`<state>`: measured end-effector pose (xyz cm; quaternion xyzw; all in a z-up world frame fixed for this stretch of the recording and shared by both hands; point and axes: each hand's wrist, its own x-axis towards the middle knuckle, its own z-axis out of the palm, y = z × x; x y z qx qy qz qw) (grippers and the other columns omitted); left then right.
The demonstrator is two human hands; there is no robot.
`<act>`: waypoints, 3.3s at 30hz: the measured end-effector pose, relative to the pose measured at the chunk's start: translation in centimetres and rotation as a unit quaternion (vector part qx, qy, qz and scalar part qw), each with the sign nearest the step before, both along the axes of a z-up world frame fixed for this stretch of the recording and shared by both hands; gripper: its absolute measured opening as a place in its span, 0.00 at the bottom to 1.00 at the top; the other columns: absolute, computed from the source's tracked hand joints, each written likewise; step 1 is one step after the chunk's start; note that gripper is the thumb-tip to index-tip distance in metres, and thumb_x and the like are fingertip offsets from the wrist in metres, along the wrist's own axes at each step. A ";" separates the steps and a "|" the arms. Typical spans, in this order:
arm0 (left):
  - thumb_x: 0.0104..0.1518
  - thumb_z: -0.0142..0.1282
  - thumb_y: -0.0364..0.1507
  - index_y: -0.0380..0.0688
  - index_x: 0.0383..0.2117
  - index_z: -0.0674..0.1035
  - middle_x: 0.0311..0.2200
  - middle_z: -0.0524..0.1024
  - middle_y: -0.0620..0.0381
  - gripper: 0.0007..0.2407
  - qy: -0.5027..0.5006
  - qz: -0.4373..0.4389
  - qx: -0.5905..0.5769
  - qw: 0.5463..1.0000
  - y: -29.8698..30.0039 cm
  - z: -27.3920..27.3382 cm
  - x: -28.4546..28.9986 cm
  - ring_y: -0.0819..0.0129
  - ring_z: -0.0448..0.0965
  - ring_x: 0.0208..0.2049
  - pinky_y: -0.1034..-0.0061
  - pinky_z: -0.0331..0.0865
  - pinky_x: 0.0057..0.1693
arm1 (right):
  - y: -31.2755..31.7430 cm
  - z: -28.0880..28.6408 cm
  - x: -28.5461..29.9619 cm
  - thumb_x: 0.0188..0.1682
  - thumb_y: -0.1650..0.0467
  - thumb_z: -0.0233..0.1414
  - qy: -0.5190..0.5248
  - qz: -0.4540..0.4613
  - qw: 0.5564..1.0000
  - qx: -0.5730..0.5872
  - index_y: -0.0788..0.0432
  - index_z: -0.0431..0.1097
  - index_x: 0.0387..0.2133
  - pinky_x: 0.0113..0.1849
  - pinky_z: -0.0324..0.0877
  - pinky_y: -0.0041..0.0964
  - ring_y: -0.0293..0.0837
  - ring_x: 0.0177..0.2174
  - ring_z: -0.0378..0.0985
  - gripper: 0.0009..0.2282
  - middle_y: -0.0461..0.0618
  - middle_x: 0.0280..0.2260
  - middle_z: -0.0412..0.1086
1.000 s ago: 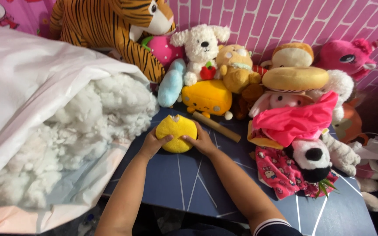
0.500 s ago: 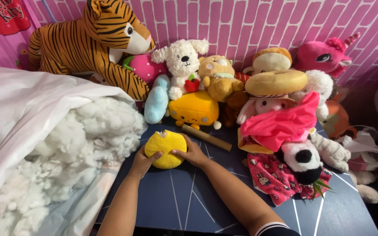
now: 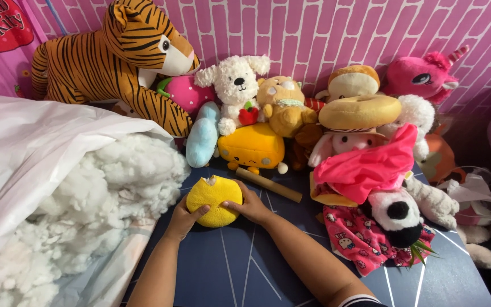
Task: Stuffing a small yellow plush toy with polyester fiberfill using hands and a wooden stick.
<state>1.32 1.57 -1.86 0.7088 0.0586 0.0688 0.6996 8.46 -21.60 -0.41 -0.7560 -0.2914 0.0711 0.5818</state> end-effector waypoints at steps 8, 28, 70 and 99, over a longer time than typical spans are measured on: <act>0.44 0.77 0.37 0.48 0.62 0.73 0.48 0.77 0.49 0.35 0.002 -0.001 0.016 1.000 0.0 0.1 0.1 0.58 0.75 0.54 0.57 0.71 0.58 | 0.1 0.5 -0.2 0.44 0.52 0.63 0.004 -0.003 1.000 -0.001 0.50 0.58 0.64 0.39 0.73 0.55 0.64 0.38 0.81 0.36 0.66 0.35 0.75; 0.46 0.77 0.38 0.46 0.59 0.74 0.46 0.77 0.51 0.32 -0.048 0.002 0.012 0.999 -0.4 -0.4 0.0 0.59 0.75 0.53 0.58 0.72 0.55 | 0.1 0.0 -0.2 0.43 0.49 0.62 -0.001 -0.024 0.999 -0.025 0.46 0.57 0.65 0.41 0.72 0.57 0.65 0.41 0.80 0.38 0.65 0.37 0.76; 0.45 0.77 0.40 0.47 0.58 0.75 0.46 0.78 0.50 0.32 -0.017 0.000 0.031 0.999 -0.4 1.6 -0.5 0.60 0.77 0.52 0.60 0.72 0.56 | 0.2 0.6 0.1 0.45 0.49 0.60 0.010 0.012 0.999 -0.032 0.50 0.56 0.65 0.39 0.72 0.53 0.63 0.39 0.80 0.37 0.65 0.35 0.75; 0.44 0.77 0.41 0.46 0.58 0.74 0.46 0.77 0.49 0.34 -0.009 0.006 0.042 0.999 -1.2 2.8 -1.1 0.60 0.76 0.53 0.60 0.71 0.56 | 0.2 0.3 -0.1 0.45 0.51 0.61 0.004 -0.009 0.999 -0.030 0.50 0.57 0.64 0.37 0.72 0.53 0.62 0.37 0.81 0.36 0.65 0.33 0.75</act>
